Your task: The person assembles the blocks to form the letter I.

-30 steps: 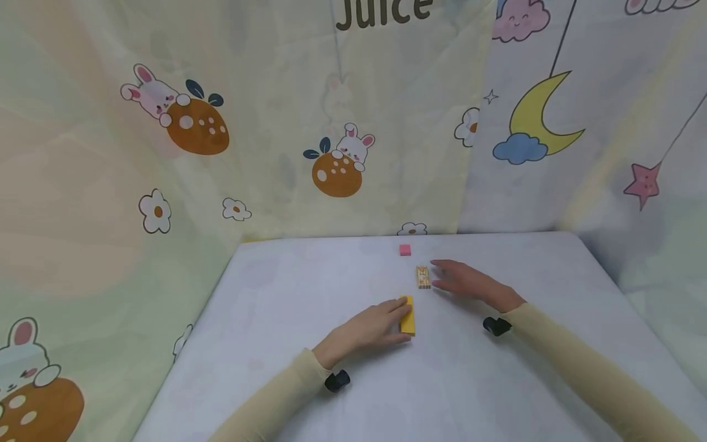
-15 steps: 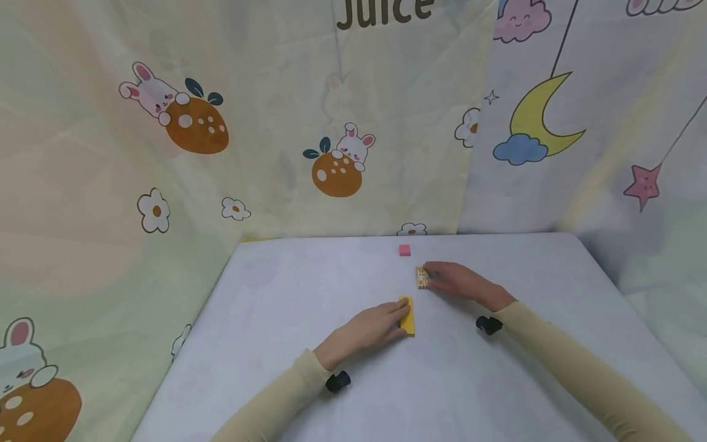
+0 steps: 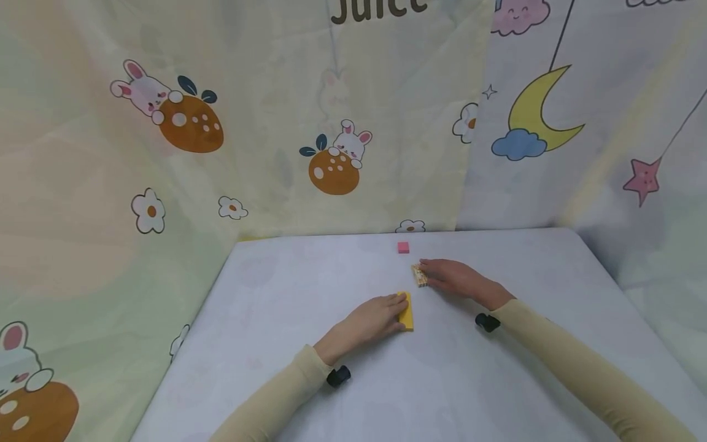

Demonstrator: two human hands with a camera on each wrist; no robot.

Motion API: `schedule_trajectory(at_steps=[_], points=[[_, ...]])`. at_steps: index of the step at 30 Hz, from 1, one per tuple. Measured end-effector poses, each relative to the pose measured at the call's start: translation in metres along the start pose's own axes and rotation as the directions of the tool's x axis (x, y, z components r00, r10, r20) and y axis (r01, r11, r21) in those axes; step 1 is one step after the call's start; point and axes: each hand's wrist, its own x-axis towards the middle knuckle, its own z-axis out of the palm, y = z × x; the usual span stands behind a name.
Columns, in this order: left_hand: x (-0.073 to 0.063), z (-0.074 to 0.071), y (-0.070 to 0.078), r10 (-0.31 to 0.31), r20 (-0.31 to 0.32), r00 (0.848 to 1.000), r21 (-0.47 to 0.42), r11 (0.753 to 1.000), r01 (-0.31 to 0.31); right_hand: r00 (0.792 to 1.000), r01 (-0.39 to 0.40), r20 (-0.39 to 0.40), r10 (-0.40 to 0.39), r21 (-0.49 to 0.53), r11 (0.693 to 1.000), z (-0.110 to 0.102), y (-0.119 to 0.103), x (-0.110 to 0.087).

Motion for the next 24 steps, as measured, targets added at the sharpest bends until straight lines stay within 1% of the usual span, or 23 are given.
schedule_trajectory(at_steps=[4, 8, 11, 13, 15, 19, 21, 24], points=[[0.004, 0.001, -0.006, 0.0, -0.009, 1.0, -0.022, 1.0, 0.0, 0.999, 0.04, -0.002, -0.04, -0.038, 0.998, -0.005, -0.003, -0.001], [0.009, 0.002, -0.014, -0.003, -0.019, 1.0, -0.032, 0.999, 0.003, 0.999, 0.044, -0.001, -0.044, -0.066, 0.997, -0.006, -0.003, -0.001], [0.015, 0.001, -0.019, -0.014, -0.014, 1.0, -0.035, 0.999, 0.013, 0.999, 0.035, 0.0, -0.035, -0.079, 0.996, -0.004, -0.003, -0.001], [0.019, 0.0, -0.023, -0.032, -0.006, 0.999, -0.042, 0.999, 0.032, 0.999, 0.034, -0.002, -0.034, -0.088, 0.996, -0.003, -0.004, -0.002], [0.024, -0.001, -0.028, -0.063, 0.011, 0.998, -0.055, 0.996, 0.063, 1.0, 0.027, 0.002, -0.027, -0.093, 0.995, -0.003, -0.006, -0.005], [0.034, -0.003, -0.037, -0.113, 0.04, 0.993, -0.089, 0.989, 0.116, 1.0, 0.021, 0.004, -0.021, -0.114, 0.993, -0.001, -0.012, -0.017], [0.039, -0.004, -0.041, -0.13, 0.048, 0.99, -0.109, 0.985, 0.134, 1.0, 0.027, -0.011, -0.029, -0.14, 0.99, 0.002, -0.016, -0.025], [0.044, -0.005, -0.046, -0.152, 0.051, 0.987, -0.135, 0.978, 0.157, 0.997, 0.051, -0.05, -0.06, -0.166, 0.985, 0.008, -0.024, -0.036]])
